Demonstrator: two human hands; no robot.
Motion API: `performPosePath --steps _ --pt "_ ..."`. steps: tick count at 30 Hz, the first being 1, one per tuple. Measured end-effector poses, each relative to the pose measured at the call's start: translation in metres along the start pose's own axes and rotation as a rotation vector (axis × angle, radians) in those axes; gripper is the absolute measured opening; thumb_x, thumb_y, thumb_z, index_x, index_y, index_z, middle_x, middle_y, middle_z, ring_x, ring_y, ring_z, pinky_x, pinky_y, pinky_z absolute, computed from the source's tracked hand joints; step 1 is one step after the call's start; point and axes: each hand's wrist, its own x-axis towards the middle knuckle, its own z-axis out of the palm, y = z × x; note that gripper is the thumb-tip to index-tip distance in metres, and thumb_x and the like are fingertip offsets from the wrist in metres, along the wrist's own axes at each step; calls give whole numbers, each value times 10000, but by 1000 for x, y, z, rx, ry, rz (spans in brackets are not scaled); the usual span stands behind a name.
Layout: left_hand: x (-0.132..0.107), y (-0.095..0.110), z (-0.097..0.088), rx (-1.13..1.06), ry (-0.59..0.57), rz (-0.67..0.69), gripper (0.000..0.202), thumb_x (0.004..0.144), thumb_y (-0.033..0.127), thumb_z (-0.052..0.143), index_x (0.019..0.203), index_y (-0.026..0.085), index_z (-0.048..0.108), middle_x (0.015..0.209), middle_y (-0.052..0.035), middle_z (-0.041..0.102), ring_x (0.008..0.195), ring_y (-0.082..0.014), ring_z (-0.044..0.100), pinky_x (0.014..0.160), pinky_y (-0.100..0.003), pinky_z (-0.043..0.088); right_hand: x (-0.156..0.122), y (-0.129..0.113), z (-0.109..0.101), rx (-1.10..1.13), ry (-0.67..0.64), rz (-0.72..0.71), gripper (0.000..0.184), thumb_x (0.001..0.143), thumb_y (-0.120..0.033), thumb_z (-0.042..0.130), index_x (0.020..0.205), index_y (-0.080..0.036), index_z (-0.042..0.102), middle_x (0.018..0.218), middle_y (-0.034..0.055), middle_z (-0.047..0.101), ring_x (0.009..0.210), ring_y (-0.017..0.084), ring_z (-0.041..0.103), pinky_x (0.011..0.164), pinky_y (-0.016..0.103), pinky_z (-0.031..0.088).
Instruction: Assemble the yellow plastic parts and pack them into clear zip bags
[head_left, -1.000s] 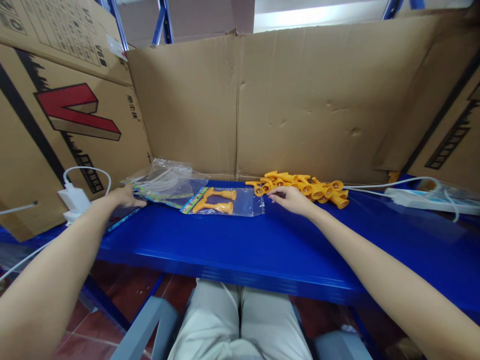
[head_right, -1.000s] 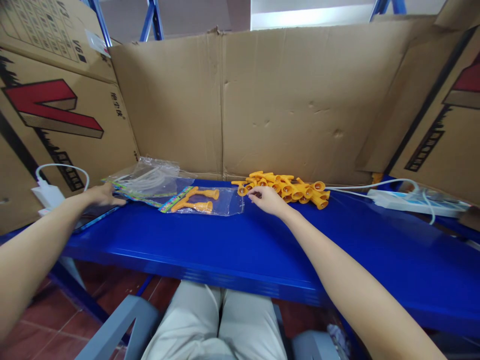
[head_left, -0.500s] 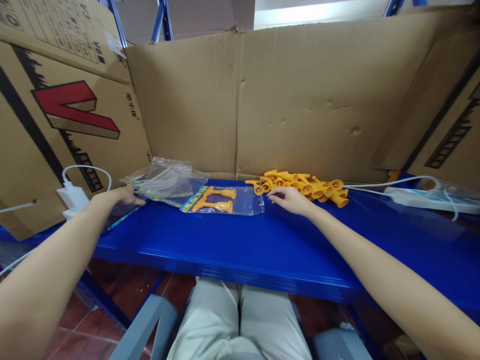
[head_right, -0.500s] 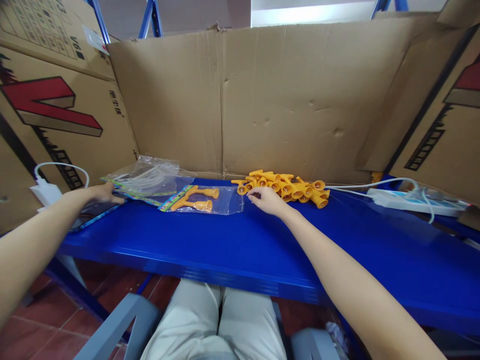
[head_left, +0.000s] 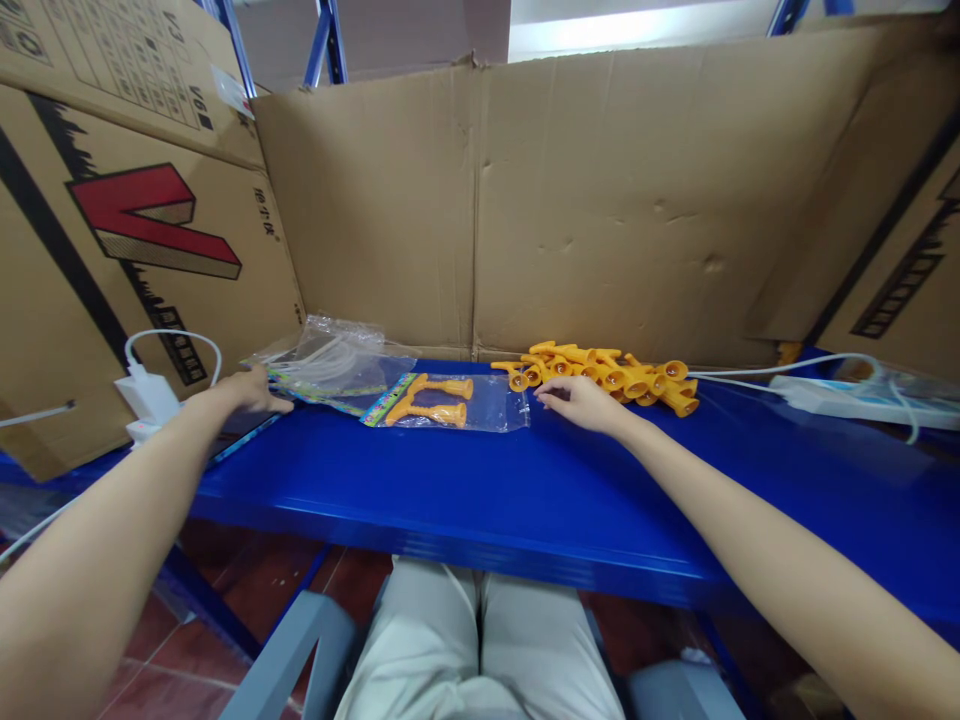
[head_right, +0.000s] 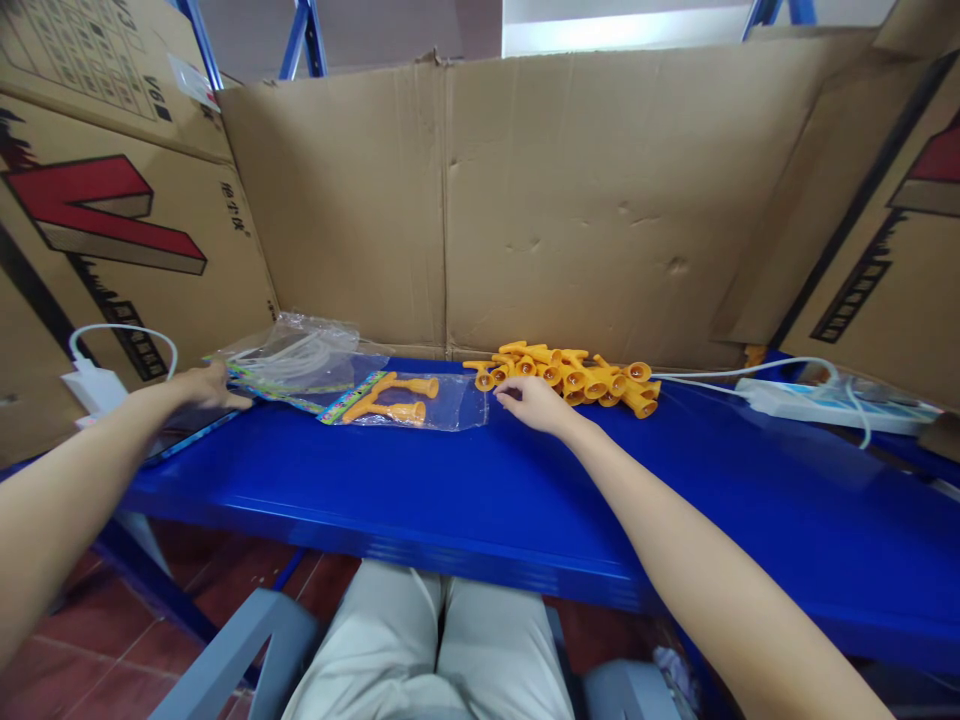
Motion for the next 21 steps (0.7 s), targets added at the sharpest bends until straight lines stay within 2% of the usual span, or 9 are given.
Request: performPosePath --steps 2,5,10,13,16,18,19,21 --pt "-2 2 -2 59 -72 -57 788 666 484 643 1251 36 362 1151 -200 592 967 -261 576 676 -253 432 0 0 0 -3 1 -4 182 798 -169 505 856 -168 677 763 31 678 743 152 626 743 307 490" --pt "4 -1 1 62 -122 -21 803 711 457 616 1286 -4 300 1190 -201 567 986 -235 570 665 -220 426 0 1 0 -5 0 7 183 796 -167 505 857 -166 677 775 38 680 746 156 627 744 312 491" --pt "20 -12 7 88 -169 3 788 694 483 623 1249 -5 349 1200 -192 565 991 -235 569 657 -219 429 0 2 1 -15 -5 -10 184 799 -181 505 861 -177 678 771 30 681 746 157 628 736 309 495" --pt "16 -8 1 84 -184 30 718 666 456 657 1189 24 423 1148 -156 608 967 -223 580 683 -222 433 1 3 1 -15 -4 -18 185 798 -173 507 862 -179 680 780 28 683 768 157 631 755 311 493" --pt "3 11 -13 115 -166 51 627 692 391 632 1165 24 448 1091 -161 635 930 -240 603 714 -253 442 1 2 1 -9 -6 -7 186 795 -160 508 862 -174 680 794 32 685 785 156 633 774 312 489" --pt "-7 33 -24 200 -84 77 626 708 346 603 1181 -25 431 1178 -241 567 1041 -289 563 790 -287 433 2 2 2 -8 -7 0 180 794 -159 513 857 -167 682 801 39 687 786 158 635 781 316 489" --pt "-12 46 -29 207 -37 117 604 742 332 551 1207 -26 410 1200 -253 548 1067 -303 551 811 -309 430 2 1 2 -8 -7 -1 177 794 -162 517 855 -166 683 805 42 688 785 160 635 782 318 489" --pt "-22 74 -37 169 26 218 542 771 278 468 1247 27 400 1210 -212 556 1081 -289 551 847 -322 424 3 1 3 -9 -8 1 175 796 -170 521 856 -169 685 813 43 692 780 163 637 773 318 492"
